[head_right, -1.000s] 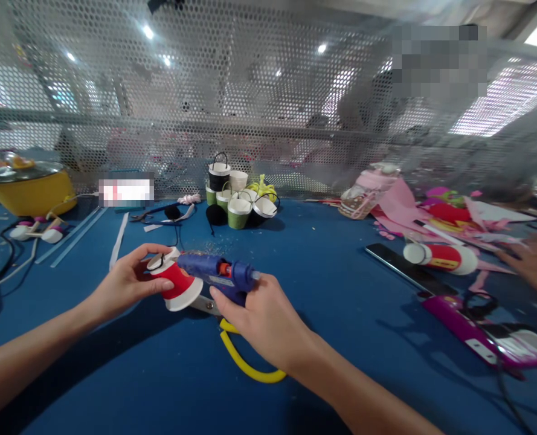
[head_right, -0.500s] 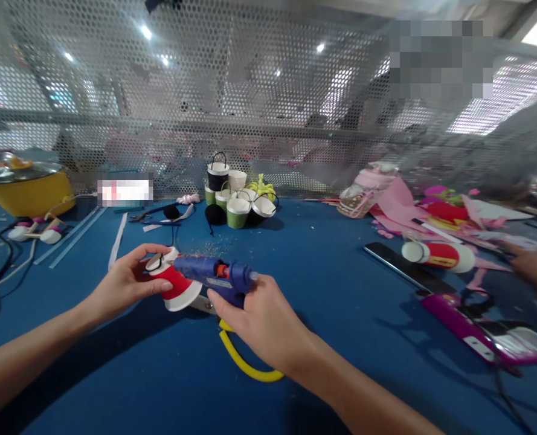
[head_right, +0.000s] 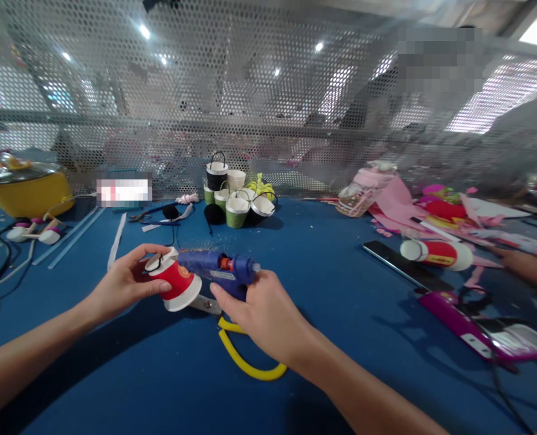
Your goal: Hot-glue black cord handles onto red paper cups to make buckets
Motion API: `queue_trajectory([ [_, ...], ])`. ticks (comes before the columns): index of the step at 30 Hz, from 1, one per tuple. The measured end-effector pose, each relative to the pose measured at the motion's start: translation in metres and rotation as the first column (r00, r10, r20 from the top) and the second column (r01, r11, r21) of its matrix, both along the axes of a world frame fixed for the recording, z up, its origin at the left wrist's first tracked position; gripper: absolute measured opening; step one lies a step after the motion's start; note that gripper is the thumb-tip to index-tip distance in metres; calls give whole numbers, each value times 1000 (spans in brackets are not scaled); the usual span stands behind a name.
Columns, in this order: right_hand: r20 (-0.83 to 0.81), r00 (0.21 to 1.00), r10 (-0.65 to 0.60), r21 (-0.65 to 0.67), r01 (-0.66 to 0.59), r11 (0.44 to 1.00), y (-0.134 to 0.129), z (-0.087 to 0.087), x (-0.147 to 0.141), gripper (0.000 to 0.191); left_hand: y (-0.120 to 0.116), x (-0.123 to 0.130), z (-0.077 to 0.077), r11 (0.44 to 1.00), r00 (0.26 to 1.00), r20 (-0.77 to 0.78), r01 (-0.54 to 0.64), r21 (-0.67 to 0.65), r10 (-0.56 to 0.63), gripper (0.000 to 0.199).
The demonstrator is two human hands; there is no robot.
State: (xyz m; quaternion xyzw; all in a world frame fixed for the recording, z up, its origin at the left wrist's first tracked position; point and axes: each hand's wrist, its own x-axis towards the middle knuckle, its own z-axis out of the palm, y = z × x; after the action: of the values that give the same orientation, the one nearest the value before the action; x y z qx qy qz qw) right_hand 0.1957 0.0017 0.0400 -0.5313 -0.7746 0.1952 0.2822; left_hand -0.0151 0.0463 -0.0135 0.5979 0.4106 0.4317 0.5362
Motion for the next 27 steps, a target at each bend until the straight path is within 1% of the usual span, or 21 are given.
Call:
queue_trajectory([
  [3,-22,1000,-16,-9,16,1000,-1,1,-1,31,0,0,0,1000,1000,0,2,-6,-2,49],
  [9,-56,998,-18,-32,17,999,-3,-1,-3,21,0,0,-1,1000,1000,-3,3,-3,-3,50],
  [12,-48,998,27,7,-27,1000,-2,-2,-3,17,0,0,-1,1000,1000,-14,-15,-11,15,51],
  [15,-19,997,78,45,-77,996,-1,0,-3,17,0,1,0,1000,999,-30,-23,-5,23,50],
  [17,-2,996,87,53,-87,995,-1,2,-3,17,-1,1,1,1000,999,-35,-24,1,24,50],
  [23,10,998,69,21,-69,997,-2,1,-4,16,-2,2,4,1000,998,-53,-30,-5,29,50],
  [27,-15,999,51,-1,-51,999,-1,-2,-3,15,-1,1,3,1000,999,-39,-24,-8,23,51],
])
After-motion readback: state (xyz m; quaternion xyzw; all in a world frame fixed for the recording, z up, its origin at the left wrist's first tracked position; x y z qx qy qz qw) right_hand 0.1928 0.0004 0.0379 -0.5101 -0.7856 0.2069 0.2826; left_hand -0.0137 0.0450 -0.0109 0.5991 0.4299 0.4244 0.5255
